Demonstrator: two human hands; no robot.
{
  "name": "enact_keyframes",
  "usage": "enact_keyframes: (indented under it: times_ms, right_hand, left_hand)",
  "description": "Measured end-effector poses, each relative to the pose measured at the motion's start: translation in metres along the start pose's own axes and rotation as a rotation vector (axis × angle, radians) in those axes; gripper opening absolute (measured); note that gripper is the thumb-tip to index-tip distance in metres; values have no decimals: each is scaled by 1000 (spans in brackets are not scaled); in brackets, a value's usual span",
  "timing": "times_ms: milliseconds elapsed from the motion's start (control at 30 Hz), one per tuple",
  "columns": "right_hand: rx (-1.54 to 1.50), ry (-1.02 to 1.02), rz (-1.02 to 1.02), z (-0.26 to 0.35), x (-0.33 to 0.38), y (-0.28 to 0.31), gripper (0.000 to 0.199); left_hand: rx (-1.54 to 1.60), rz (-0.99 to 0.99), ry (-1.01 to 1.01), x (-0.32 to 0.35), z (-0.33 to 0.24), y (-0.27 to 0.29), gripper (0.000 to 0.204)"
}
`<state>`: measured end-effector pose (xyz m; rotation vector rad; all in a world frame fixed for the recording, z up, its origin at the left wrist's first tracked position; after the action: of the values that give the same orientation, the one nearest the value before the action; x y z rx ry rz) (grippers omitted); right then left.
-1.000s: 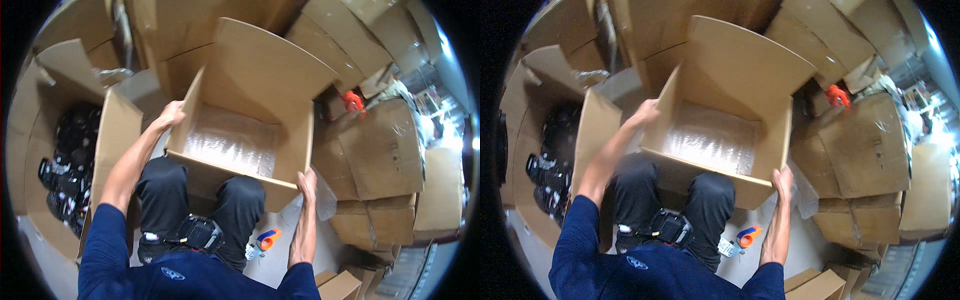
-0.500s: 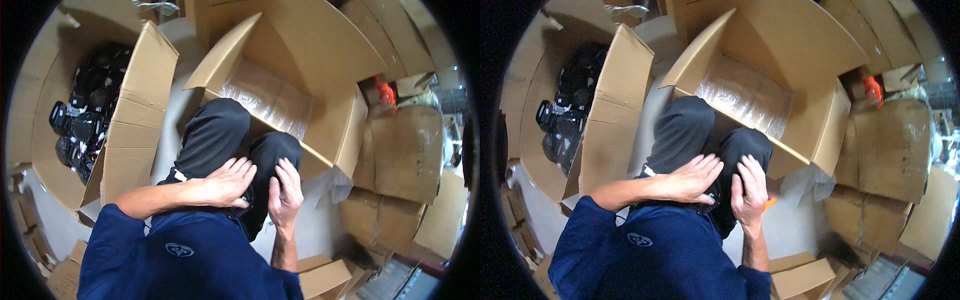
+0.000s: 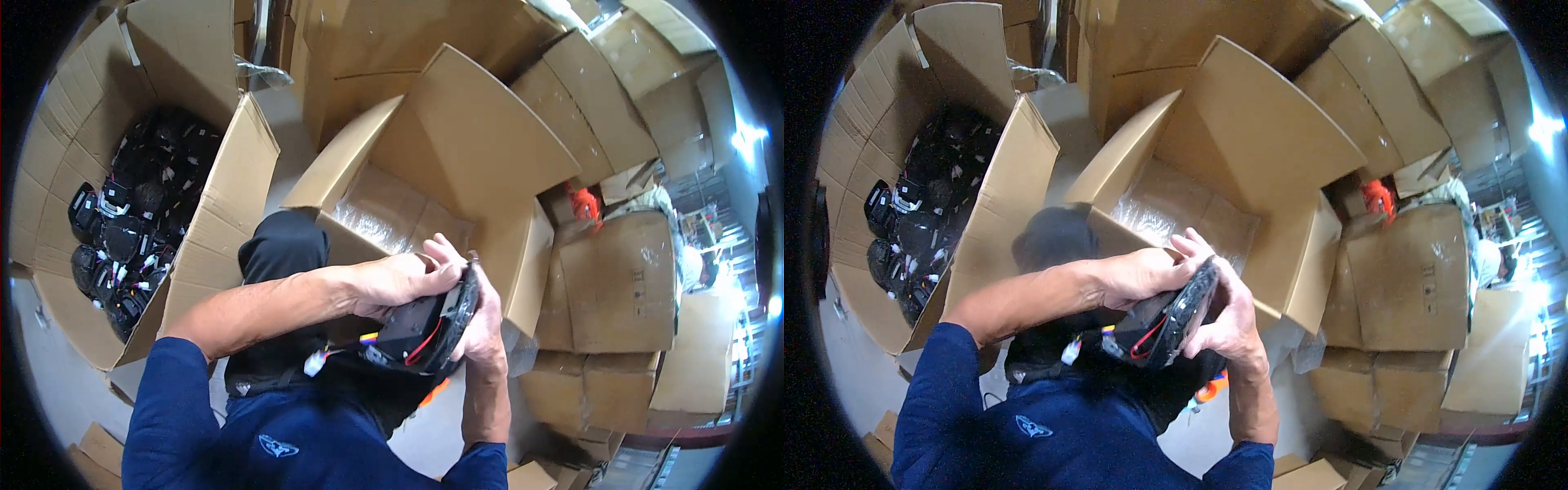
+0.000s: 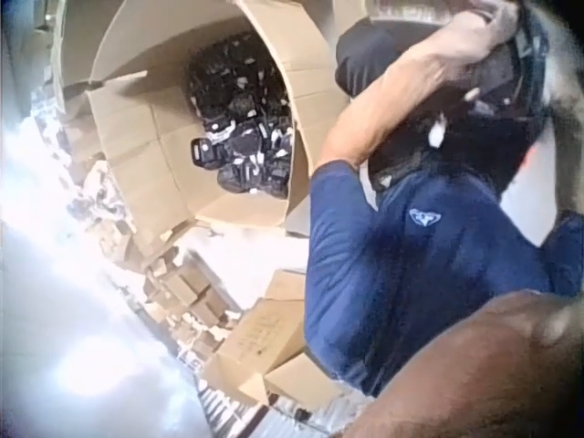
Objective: The person packs electronic parts into cardboard boxes by hand, using bubble wrap for cushioning and applying sticker labels to the boxes.
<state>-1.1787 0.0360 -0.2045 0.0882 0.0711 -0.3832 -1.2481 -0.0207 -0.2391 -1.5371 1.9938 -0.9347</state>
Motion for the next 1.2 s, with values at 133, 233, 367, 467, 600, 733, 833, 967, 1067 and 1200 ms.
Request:
enact_keyframes:
  times_ms: [133, 233, 367, 467, 600, 733, 833, 967, 1067, 1200]
  right_hand:
    - [-128, -7, -311, 3, -44, 23, 89]
    - [-208, 28, -482, -27, -100, 81, 56]
    - [-445, -486, -523, -162, -173, 172, 47]
    - [-473, -771, -473, -334, -198, 195, 43]
    - [-600, -749, -445, -494, -252, 184, 48]
    - [502, -377, -467, -550, -297, 288, 54]
    - [323, -421, -174, -586, -243, 163, 55]
    - [408, -350, 52, -533, -241, 141, 57]
    - [590, -303, 85, -489, -262, 133, 59]
    - [-172, -561, 233, -470, -185, 152, 32]
  left_hand:
    - [-302, -306, -220, -58, -36, 101, 32]
    - [-28, -568, -239, -40, -87, 146, 21]
    - [-503, -838, -459, 3, -127, 156, 14]
    - [-530, -584, -282, -12, -106, 147, 18]
    - [-511, -492, -120, -28, -92, 157, 21]
    - [-482, -397, -135, -39, -111, 149, 21]
    - [-423, -596, -176, -18, -92, 167, 19]
    - [-499, -471, -186, -20, -101, 156, 21]
    - [-657, -616, -400, 16, -105, 145, 20]
    - [-878, -743, -545, 83, -135, 112, 19]
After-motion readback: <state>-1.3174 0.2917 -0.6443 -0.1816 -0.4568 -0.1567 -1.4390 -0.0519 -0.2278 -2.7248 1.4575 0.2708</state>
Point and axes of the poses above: each hand's wrist, its own x-axis away from the middle knuckle, its own y-axis out of the back of the hand, z = x × y, the point moved 8 cm from there along -x, towards the middle knuckle, and after that the axes turned 3 degrees about -y, right-handed, at the moved point
